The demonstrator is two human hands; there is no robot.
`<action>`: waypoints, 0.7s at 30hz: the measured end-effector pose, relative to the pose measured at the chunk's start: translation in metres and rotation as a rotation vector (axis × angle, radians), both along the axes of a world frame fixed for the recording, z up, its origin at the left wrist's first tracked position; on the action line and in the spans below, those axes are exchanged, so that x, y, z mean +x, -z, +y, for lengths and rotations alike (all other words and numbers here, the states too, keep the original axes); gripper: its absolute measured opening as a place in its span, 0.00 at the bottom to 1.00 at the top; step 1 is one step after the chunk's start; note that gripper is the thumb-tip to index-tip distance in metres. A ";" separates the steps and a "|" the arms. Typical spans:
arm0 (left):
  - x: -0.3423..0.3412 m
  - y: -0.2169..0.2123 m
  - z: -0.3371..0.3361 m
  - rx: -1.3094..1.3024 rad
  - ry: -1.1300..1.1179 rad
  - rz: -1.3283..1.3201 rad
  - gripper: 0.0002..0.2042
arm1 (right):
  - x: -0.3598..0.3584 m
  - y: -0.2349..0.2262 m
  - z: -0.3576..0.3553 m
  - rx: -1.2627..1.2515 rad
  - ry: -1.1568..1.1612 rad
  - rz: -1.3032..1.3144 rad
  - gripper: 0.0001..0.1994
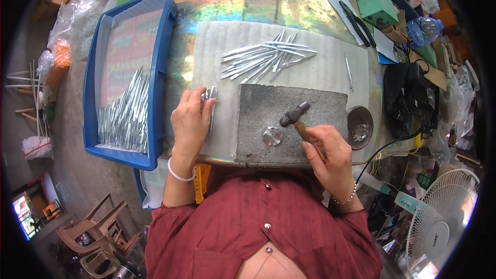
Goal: Hammering and shaping small metal components on a workbench using a punch.
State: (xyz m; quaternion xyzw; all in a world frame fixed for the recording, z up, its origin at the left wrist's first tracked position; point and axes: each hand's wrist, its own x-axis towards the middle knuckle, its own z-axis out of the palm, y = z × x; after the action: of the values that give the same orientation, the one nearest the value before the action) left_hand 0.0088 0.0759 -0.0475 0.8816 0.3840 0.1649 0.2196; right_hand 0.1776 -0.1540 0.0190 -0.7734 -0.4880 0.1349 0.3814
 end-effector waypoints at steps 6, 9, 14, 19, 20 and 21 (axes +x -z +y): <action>0.044 -0.033 0.014 -0.080 0.124 -0.229 0.08 | 0.010 0.011 -0.002 -0.161 -0.039 -0.237 0.20; 0.091 -0.020 0.040 -0.078 0.209 -0.211 0.07 | 0.003 0.011 -0.006 -0.220 -0.025 -0.314 0.24; 0.125 0.012 0.082 -0.144 0.313 0.094 0.09 | 0.001 0.014 -0.009 -0.206 -0.015 -0.319 0.26; 0.126 0.009 0.080 -0.038 0.435 0.116 0.10 | 0.004 0.019 -0.011 -0.183 0.001 -0.274 0.25; 0.124 0.007 0.079 -0.033 0.455 0.119 0.10 | 0.005 0.019 -0.011 -0.204 -0.007 -0.260 0.24; 0.121 0.003 0.077 -0.051 0.361 0.078 0.09 | 0.006 0.020 -0.011 -0.184 -0.008 -0.297 0.23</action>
State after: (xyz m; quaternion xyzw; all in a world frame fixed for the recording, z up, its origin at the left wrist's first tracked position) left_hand 0.1295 0.1533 -0.0508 0.9360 0.2318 0.0785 0.2528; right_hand 0.1839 -0.1652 -0.0006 -0.8147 -0.5275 0.0649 0.2321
